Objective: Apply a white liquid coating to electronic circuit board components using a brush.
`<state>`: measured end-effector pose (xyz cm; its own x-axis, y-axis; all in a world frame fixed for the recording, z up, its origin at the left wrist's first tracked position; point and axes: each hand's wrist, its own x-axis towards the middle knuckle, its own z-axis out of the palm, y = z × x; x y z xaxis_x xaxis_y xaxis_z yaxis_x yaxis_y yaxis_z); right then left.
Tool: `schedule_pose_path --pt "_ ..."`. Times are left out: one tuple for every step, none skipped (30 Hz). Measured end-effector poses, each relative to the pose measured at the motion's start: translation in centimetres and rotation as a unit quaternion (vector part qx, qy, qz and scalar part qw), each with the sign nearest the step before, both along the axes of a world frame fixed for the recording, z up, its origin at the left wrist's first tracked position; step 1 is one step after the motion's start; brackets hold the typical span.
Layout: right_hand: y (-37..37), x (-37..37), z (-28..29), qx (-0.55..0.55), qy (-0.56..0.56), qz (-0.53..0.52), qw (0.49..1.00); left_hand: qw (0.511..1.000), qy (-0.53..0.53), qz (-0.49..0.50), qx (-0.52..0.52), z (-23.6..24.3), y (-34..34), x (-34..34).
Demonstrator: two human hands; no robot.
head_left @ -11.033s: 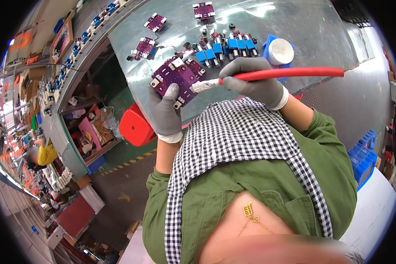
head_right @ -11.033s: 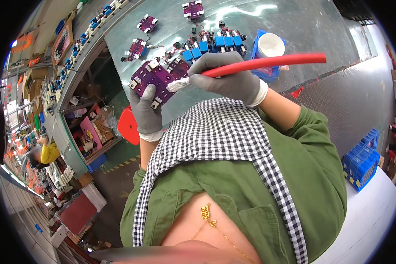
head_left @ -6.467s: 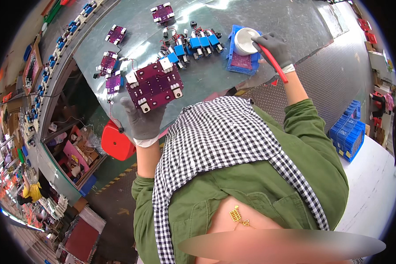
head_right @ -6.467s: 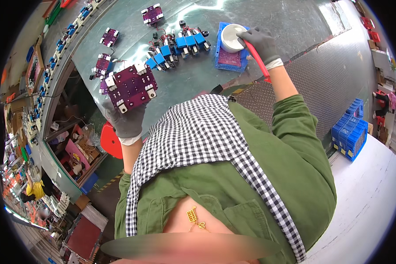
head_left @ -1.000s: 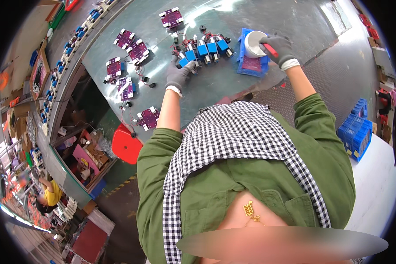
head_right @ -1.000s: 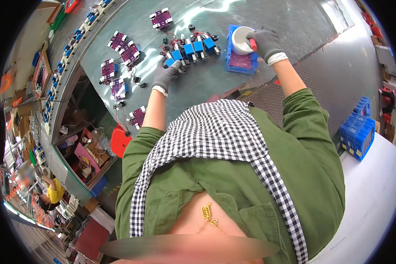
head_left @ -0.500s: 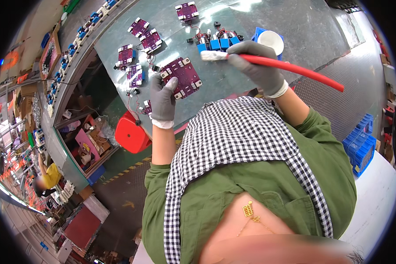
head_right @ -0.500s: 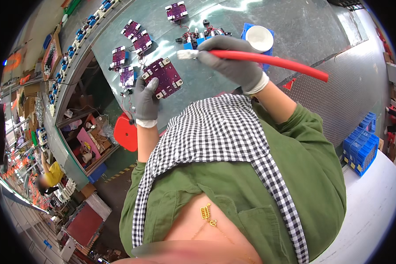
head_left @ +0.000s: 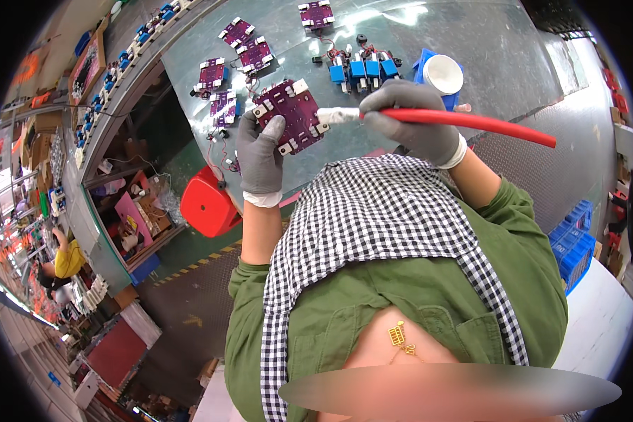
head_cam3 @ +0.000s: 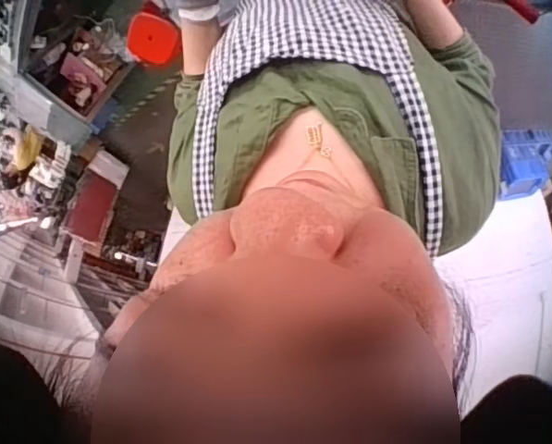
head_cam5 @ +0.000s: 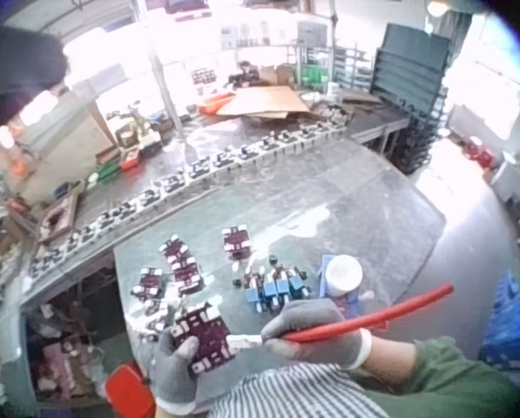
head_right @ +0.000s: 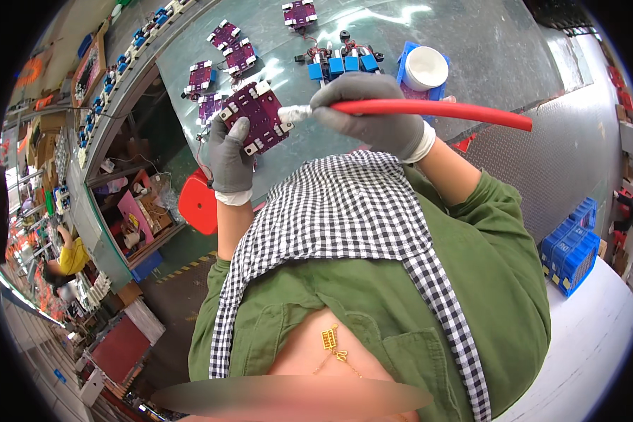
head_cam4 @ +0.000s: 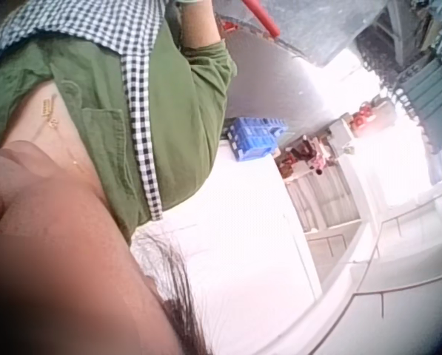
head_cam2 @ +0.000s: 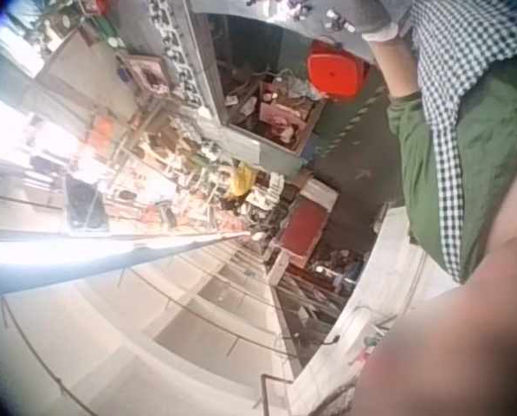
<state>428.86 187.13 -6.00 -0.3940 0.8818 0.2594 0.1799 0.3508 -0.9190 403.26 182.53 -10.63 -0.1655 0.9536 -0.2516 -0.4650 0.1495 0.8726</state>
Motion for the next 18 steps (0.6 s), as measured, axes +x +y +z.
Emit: schedule_pose_path --pt "-0.2 -0.2 -0.1 0.019 0.014 0.035 0.999 1.0 -0.006 0.007 0.001 0.2 0.1 0.2" --pt "-0.3 -0.4 -0.2 0.038 0.027 0.07 0.996 1.0 -0.011 0.014 0.003 0.4 0.1 0.3" --pt "-0.2 -0.6 -0.7 0.08 -0.015 0.065 0.995 1.0 -0.012 0.014 0.003 0.3 0.2 0.3" --pt "0.1 -0.5 -1.1 0.08 -0.016 0.064 0.995 1.0 -0.007 0.017 0.007 0.2 0.2 0.2" --pt "0.3 -0.4 -1.4 0.116 -0.016 0.052 0.992 1.0 -0.002 0.02 0.01 0.2 0.3 0.1" --pt "0.4 -0.3 -1.7 0.151 -0.016 0.043 0.987 1.0 -0.003 0.021 0.01 0.1 0.3 0.0" --pt "0.5 0.4 -0.8 0.138 -0.045 0.045 0.988 1.0 -0.009 0.019 0.011 0.0 0.2 -0.1" --pt "0.8 1.2 -0.9 0.138 -0.046 0.044 0.988 1.0 -0.015 0.016 0.013 -0.1 0.2 -0.2" --pt "1.2 2.5 -1.0 0.113 -0.058 -0.024 0.992 0.999 -0.009 0.001 0.042 -0.1 0.3 -0.4" --pt "1.8 3.9 -1.3 0.089 -0.069 -0.089 0.99 0.998 0.002 0.003 0.067 0.4 0.2 -0.1" --pt "2.9 5.8 -2.3 0.067 -0.018 -0.131 0.989 0.993 -0.063 0.011 0.1 1.0 0.3 0.3" --pt "4.1 8.1 -3.6 0.047 0.032 -0.173 0.983 0.982 -0.129 0.017 0.134 1.2 0.4 0.9" --pt "5.1 10.2 -4.4 0.048 0.03 -0.176 0.983 0.97 -0.198 -0.03 0.138 0.5 0.7 0.3" --pt "6.2 12.2 -5.2 0.079 -0.047 -0.185 0.978 0.969 -0.201 -0.031 0.138 -0.1 1.0 0.1" --pt "7.1 13.7 -5.9 0.111 -0.123 -0.191 0.968 0.964 -0.239 -0.029 0.11 -0.4 1.3 0.0" --pt "7.9 14.6 -7.2 0.111 -0.125 -0.192 0.967 0.957 -0.278 -0.029 0.083 -0.9 1.6 -0.1" --pt "8.5 15.1 -9.2 0.138 -0.259 -0.162 0.942 0.931 -0.345 -0.074 0.096 -2.1 2.0 -0.5" --pt "8.8 15.5 -10.9 0.16 -0.39 -0.132 0.897 0.929 -0.348 -0.077 0.096 -2.9 1.9 -0.4"
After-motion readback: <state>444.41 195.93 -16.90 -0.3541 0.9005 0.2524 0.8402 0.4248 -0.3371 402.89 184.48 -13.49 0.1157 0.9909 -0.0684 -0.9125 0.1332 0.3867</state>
